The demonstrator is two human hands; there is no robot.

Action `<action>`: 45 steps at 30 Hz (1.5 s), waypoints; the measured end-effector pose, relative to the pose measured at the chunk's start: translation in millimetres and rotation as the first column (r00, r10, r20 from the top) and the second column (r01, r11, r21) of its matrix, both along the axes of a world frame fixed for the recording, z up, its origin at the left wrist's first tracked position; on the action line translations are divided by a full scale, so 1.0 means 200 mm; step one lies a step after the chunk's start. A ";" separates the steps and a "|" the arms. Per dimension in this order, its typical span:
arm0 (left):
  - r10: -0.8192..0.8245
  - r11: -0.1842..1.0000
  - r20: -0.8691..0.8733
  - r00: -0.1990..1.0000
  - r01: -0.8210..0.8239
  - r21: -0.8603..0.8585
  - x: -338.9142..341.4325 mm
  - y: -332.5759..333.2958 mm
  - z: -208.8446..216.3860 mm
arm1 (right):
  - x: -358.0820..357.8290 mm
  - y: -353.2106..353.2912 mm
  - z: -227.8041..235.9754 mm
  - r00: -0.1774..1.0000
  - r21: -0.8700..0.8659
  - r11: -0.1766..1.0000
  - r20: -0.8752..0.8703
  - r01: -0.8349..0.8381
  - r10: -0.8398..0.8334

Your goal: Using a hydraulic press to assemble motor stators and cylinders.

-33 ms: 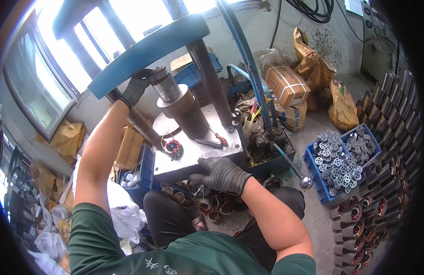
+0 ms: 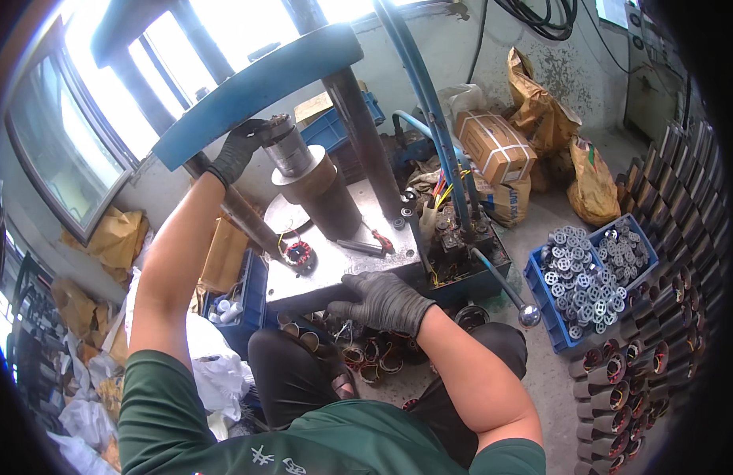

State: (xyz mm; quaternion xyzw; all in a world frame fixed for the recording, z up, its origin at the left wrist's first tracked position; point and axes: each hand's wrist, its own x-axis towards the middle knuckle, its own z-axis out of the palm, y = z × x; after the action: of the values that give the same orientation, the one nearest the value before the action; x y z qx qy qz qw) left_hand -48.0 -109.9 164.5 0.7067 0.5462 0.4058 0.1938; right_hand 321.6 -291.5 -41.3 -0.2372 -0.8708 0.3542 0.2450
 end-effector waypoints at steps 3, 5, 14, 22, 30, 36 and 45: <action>0.035 0.999 0.019 0.999 -0.035 0.034 0.14 -0.07 -0.03 | 0.01 0.00 0.00 1.000 -0.007 1.000 -0.017 -0.019 0.018; 0.050 0.998 0.011 0.999 -0.050 0.041 0.13 -0.06 -0.05 | 0.01 0.00 0.00 1.000 0.006 1.000 -0.015 -0.015 0.015; 0.101 0.984 -0.012 0.995 -0.098 0.151 0.15 -0.05 -0.14 | 0.02 -0.03 0.00 0.998 0.108 0.994 0.059 -0.001 -0.005; 0.292 0.953 -0.298 0.909 -0.248 0.176 0.06 -0.03 -0.18 | 0.01 -0.04 -0.02 0.976 0.224 0.974 0.215 -0.029 -0.021; 0.133 0.978 0.152 0.979 -0.155 0.143 -0.07 -0.71 -0.58 | 0.09 -0.12 0.09 0.995 0.197 0.978 0.051 0.070 -0.082; 0.377 0.925 0.014 0.926 -0.377 0.039 -0.51 -1.57 -1.33 | 0.14 -0.22 0.17 0.967 0.188 0.964 0.138 0.186 -0.214; 0.814 0.422 -0.028 0.581 -0.624 -0.658 -0.40 -2.38 -2.83 | 0.59 -0.47 0.34 0.886 0.289 0.839 -0.093 0.461 -0.455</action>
State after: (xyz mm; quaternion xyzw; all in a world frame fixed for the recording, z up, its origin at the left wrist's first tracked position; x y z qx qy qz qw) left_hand -127.9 -586.3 -402.4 0.2280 0.8597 0.3519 0.2917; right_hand 439.6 -385.8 26.8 -0.3941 -0.8301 0.1500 0.3648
